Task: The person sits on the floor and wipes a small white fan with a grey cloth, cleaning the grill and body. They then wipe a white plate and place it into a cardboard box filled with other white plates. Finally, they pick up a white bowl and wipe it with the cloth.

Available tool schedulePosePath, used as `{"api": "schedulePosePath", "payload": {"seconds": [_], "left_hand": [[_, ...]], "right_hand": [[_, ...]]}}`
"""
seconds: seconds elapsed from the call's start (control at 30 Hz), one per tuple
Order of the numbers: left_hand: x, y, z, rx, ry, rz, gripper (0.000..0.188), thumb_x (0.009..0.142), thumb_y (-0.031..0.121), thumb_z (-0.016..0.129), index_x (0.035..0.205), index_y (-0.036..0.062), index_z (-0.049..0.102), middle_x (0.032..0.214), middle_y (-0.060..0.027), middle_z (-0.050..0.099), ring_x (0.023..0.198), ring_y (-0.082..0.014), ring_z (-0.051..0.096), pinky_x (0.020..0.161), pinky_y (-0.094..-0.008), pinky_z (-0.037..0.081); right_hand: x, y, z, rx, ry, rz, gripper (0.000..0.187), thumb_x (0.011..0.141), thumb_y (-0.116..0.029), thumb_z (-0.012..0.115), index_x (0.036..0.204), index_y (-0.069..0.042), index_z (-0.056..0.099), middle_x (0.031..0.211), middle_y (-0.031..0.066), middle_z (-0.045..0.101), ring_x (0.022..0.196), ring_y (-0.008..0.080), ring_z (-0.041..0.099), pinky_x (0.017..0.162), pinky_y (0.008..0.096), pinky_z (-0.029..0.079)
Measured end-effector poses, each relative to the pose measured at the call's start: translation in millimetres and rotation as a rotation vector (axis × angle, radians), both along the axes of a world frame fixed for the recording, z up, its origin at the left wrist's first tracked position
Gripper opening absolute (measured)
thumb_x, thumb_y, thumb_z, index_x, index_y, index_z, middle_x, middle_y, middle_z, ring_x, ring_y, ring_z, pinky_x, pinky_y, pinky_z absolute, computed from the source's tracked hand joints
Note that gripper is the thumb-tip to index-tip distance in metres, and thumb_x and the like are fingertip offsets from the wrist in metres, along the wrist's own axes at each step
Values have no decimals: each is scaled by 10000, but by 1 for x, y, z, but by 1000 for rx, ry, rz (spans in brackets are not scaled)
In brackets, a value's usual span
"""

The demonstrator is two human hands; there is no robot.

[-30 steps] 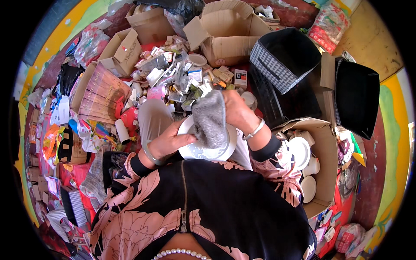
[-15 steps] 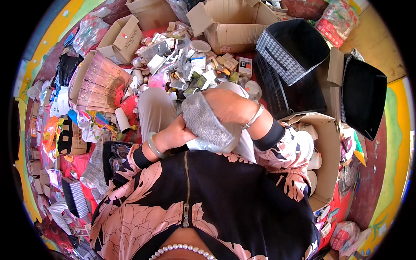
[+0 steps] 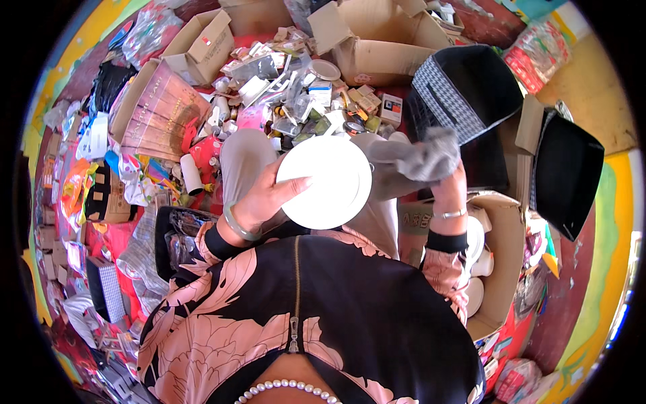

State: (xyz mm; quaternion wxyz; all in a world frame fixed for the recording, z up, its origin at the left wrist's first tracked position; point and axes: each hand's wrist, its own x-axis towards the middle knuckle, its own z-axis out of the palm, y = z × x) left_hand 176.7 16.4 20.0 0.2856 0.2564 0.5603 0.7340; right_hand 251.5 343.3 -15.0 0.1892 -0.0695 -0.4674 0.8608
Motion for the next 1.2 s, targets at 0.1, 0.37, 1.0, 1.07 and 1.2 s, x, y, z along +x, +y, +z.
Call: {"api": "schedulePosePath", "payload": {"seconds": [0.1,0.37,1.0,1.07,1.2], "left_hand": [[-6,-3,-1,27,-90,34,466,836,176,597,1219,-22,419,1104,-95,550,983,-158,544,835,-281,443],[-5,7,-3,186,-147,181,482,914,343,460,1249,4,392,1136,-71,521,1008,-123,503,853,-259,416],[-5,2,-9,197,-370,358,662,881,582,264,1243,47,408,1192,-88,485,1091,-174,464,939,-310,362],[-5,3,-11,257,-426,330,674,872,596,268,1240,50,412,1191,-89,486,1084,-181,471,940,-316,364],[-7,2,-17,330,-477,245,678,880,581,271,1253,28,396,1183,-105,497,1079,-189,488,930,-323,379]], "right_hand": [[17,-10,14,38,48,-47,306,851,-131,487,1118,18,479,998,185,574,831,272,588,716,354,506],[30,-67,66,-67,161,83,374,821,-100,540,1163,34,475,1081,180,561,946,296,582,820,411,493],[-53,-194,62,1604,414,4,359,657,-24,571,1015,-30,588,1083,142,545,1025,315,490,848,384,404],[-55,-189,58,1546,471,79,317,653,-18,566,968,-20,606,1057,133,567,1007,305,512,848,374,412],[-52,-174,71,1414,519,352,251,606,4,579,850,-16,630,990,121,590,940,302,537,823,358,432]]}}
